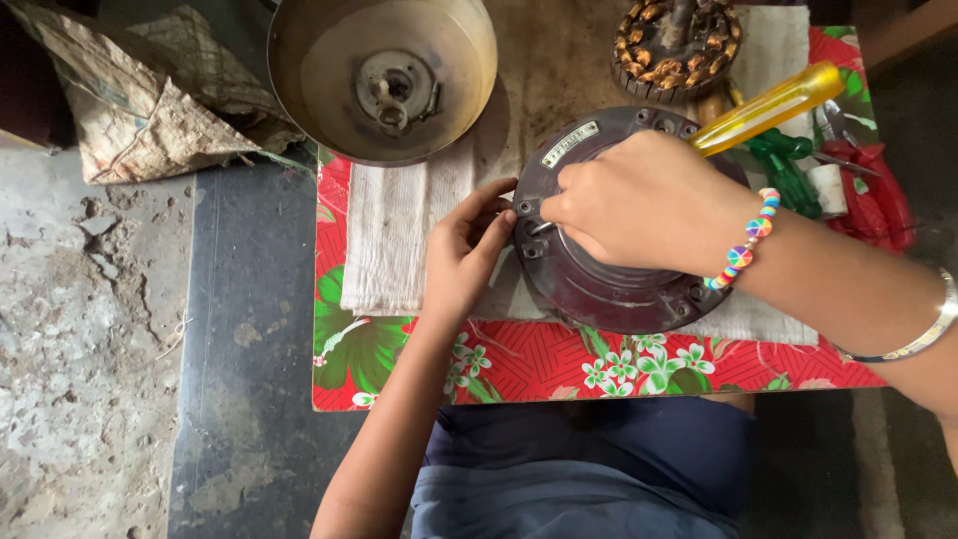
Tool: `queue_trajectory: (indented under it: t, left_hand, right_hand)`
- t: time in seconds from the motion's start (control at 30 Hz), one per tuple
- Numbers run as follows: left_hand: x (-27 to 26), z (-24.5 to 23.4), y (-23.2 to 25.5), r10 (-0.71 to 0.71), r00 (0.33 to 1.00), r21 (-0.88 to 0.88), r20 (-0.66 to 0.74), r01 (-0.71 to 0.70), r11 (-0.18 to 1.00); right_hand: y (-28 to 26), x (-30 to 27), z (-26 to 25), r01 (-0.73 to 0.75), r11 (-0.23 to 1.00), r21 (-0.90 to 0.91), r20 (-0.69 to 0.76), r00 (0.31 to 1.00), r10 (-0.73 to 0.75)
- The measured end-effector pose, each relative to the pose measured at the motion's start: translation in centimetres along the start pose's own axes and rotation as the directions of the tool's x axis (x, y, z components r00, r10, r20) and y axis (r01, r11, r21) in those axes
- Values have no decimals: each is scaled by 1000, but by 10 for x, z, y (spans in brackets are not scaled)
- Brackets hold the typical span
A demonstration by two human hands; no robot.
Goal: The person disassembles and reassembles a ceiling fan motor by hand and using a screwdriver. The person removes the top casing, handles the internal components, and then uses a green-handled screwdriver to tighten screws on the exterior of the motor housing on a table.
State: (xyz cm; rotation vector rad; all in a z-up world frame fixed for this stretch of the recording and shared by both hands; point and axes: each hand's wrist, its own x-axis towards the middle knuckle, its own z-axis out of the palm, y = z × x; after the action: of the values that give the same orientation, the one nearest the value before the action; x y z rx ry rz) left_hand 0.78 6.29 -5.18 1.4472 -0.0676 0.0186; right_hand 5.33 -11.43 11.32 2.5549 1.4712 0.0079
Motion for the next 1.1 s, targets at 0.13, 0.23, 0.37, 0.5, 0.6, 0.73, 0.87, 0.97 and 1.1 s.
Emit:
queue_trajectory:
  t: [0.13,0.23,0.37,0.5,0.6,0.73,0.87,0.97,1.1]
  left_hand:
    - [0,1,0,-10,1000,-15,-2,10,1000]
    - [0,3,0,-8,1000,16,-20,9,1000]
    - [-2,6,0,2,999,14,-43,-1,1000]
    - [-7,10,-2,26,996,70,-87,-20,997]
    - [-8,10,-7,121,989,58,-86,-117,991]
    - [-8,5,-14,61,995,32,-72,-59,998]
    - [-7,5,-16,51,998,-51,-45,-53,997]
    - [-7,7,-17,48,998,-54,-45,-50,997]
    - [-7,3,-17,20,1000,-45,-21,-21,999]
  right_hand:
    - [0,1,-1,-16,1000,-8,13,1000,17]
    - [-2,0,-1,-43,999,4,18,999,43]
    - [-6,5,-2,-85,996,19,49,995,84]
    - [-14,14,-1,-91,995,-51,92,991,95]
    - [-22,25,5,-108,994,-14,70,992,109]
    - [-32,22,10,-72,994,-87,19,997,74]
    - [-23,6,9,96,973,-212,-5,995,-100]
    - [-15,8,9,244,903,-353,10,966,-257]
    - [-3,13,5,391,829,-400,-29,898,-438]
